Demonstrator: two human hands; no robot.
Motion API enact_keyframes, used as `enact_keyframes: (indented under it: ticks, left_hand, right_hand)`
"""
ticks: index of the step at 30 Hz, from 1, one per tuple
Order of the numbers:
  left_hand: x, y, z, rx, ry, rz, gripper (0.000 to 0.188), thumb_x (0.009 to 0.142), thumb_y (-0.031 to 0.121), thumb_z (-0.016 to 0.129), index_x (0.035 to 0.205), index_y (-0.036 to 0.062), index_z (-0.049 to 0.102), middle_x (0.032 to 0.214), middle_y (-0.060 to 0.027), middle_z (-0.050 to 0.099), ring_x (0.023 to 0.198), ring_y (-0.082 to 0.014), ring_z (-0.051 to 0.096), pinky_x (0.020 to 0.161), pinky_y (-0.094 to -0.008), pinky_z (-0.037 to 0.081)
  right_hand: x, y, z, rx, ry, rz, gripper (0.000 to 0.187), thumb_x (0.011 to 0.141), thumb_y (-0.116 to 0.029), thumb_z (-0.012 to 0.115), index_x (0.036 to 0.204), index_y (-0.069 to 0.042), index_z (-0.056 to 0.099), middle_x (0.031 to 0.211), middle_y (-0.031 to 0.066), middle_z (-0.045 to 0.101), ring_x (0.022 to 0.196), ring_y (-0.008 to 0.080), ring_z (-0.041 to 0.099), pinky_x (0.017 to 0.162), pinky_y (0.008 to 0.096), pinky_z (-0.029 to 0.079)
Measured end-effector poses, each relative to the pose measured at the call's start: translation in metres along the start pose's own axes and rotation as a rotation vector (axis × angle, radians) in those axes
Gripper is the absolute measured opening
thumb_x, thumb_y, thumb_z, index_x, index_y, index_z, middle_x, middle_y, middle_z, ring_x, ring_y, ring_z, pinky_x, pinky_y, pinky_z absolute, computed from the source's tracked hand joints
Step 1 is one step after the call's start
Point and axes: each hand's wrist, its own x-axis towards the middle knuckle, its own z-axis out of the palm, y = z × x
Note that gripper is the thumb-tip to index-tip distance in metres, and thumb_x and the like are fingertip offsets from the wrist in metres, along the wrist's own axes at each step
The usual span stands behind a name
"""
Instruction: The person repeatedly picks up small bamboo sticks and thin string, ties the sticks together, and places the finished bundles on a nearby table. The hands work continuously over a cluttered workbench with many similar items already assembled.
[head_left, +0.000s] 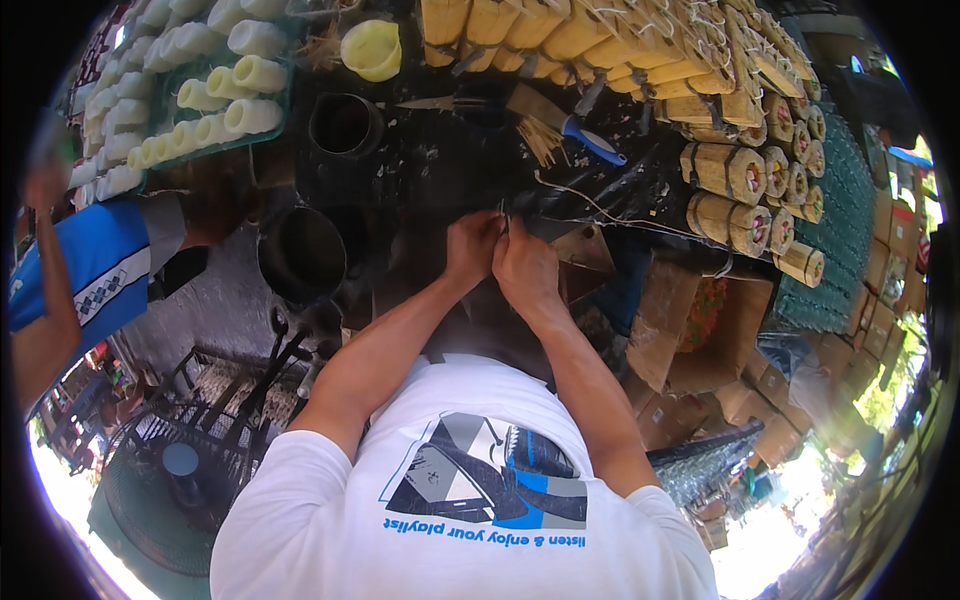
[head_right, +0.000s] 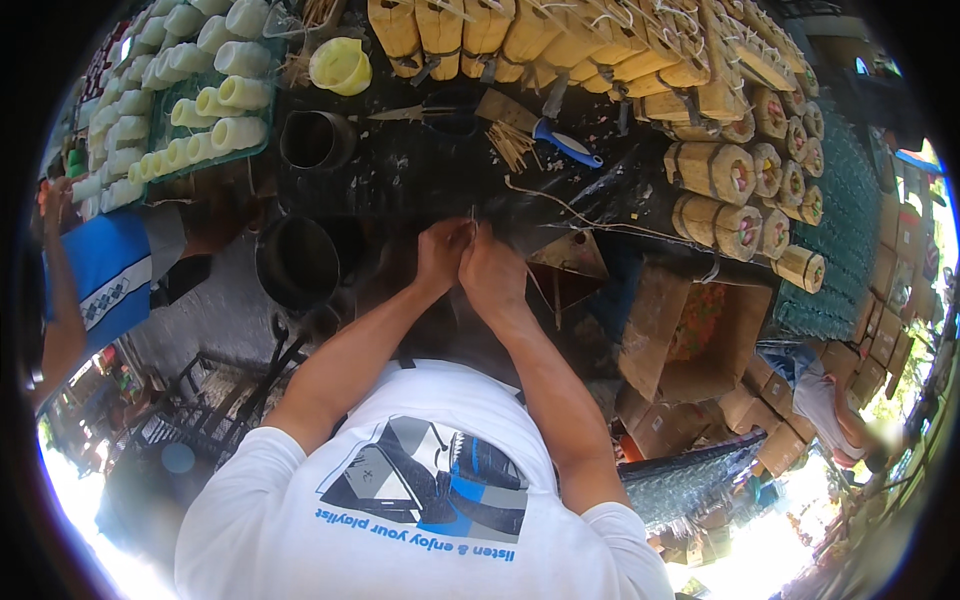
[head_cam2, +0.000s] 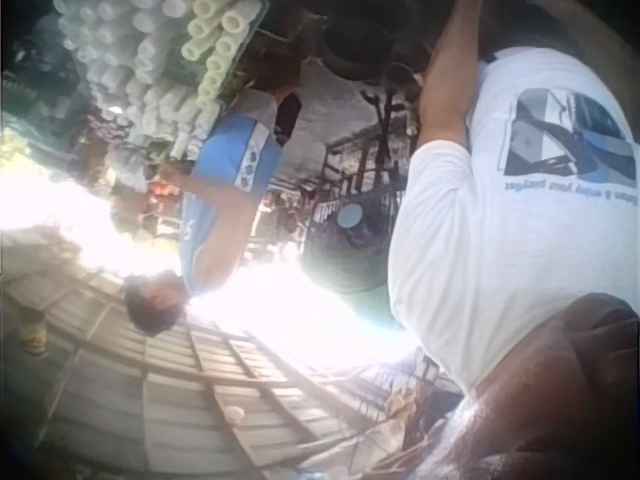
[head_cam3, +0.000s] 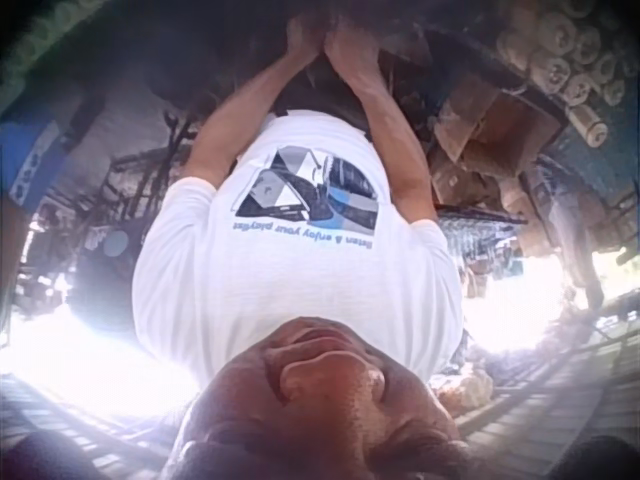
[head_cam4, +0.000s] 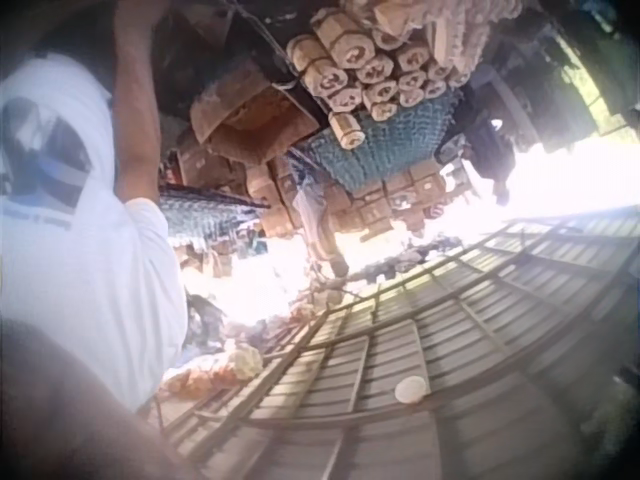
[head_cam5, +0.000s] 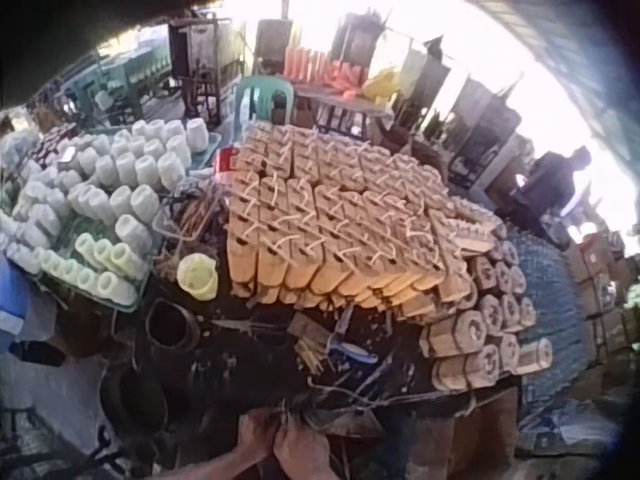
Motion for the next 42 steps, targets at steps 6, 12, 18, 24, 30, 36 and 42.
enact_keyframes:
  ticks: [6,12,18,24,30,36,42]
  left_hand:
    - [0.003,-0.003,-0.003,-0.017,-0.037,0.02,0.024,0.091,0.015,0.071,0.107,-0.0009,0.076,0.092,-0.0226,0.074,0.084,-0.0336,0.074,0.074,-0.0389,0.056]
    - [0.003,-0.003,-0.003,-0.05,-0.035,0.011,0.025,0.09,0.016,0.071,0.108,-0.0011,0.075,0.091,-0.0225,0.074,0.083,-0.0336,0.074,0.074,-0.0389,0.056]
    - [0.004,-0.008,-0.002,-0.045,-0.043,0.03,0.024,0.09,0.015,0.072,0.108,-0.001,0.076,0.091,-0.0218,0.074,0.082,-0.0316,0.074,0.073,-0.0386,0.056]
    - [0.005,-0.013,0.001,-0.022,-0.011,0.103,0.02,0.09,0.013,0.073,0.104,-0.0021,0.076,0.09,-0.0222,0.074,0.08,-0.0341,0.074,0.072,-0.0397,0.057]
    - [0.004,-0.01,-0.002,-0.028,-0.027,0.029,0.025,0.088,0.012,0.074,0.11,-0.0007,0.077,0.095,-0.0226,0.075,0.087,-0.0339,0.075,0.078,-0.0388,0.058]
    - [0.006,-0.012,-0.002,0.042,-0.011,0.174,0.023,0.086,0.01,0.074,0.106,-0.0009,0.077,0.092,-0.0205,0.075,0.084,-0.0359,0.073,0.076,-0.0399,0.058]
    - [0.007,-0.025,0.006,-0.022,0.06,0.245,0.019,0.086,0.008,0.074,0.103,-0.0001,0.076,0.09,-0.0185,0.074,0.081,-0.0358,0.073,0.073,-0.0407,0.058]
  right_hand:
    - [0.002,0.002,0.003,-0.082,-0.035,-0.038,0.045,0.095,-0.015,0.055,0.13,0.011,0.057,0.078,0.0255,0.071,0.073,0.0425,0.072,0.067,0.0523,0.058]
    - [0.003,0.001,0.004,-0.093,-0.052,-0.025,0.043,0.094,-0.015,0.056,0.129,0.01,0.059,0.078,0.0253,0.071,0.074,0.0423,0.073,0.067,0.052,0.058]
    - [0.003,0.001,0.007,-0.06,-0.001,-0.038,0.041,0.094,-0.015,0.055,0.127,0.01,0.06,0.079,0.0259,0.071,0.076,0.0422,0.073,0.068,0.0515,0.058]
    - [0.003,0.003,0.009,0.012,0.024,-0.033,0.033,0.095,-0.013,0.056,0.121,0.007,0.063,0.082,0.0293,0.07,0.077,0.0482,0.07,0.07,0.0567,0.056]
    - [0.004,0.0,0.008,0.025,-0.022,-0.005,0.027,0.097,-0.013,0.055,0.116,0.005,0.063,0.079,0.0297,0.069,0.075,0.0491,0.069,0.069,0.0583,0.054]
    - [0.008,-0.001,0.002,-0.01,-0.058,-0.015,0.021,0.097,-0.013,0.055,0.108,0.003,0.063,0.077,0.0309,0.068,0.077,0.0512,0.068,0.069,0.0594,0.053]
    - [0.014,-0.002,-0.01,-0.017,-0.105,-0.07,0.018,0.095,-0.011,0.056,0.099,0.004,0.065,0.08,0.0317,0.068,0.081,0.052,0.067,0.071,0.0596,0.053]
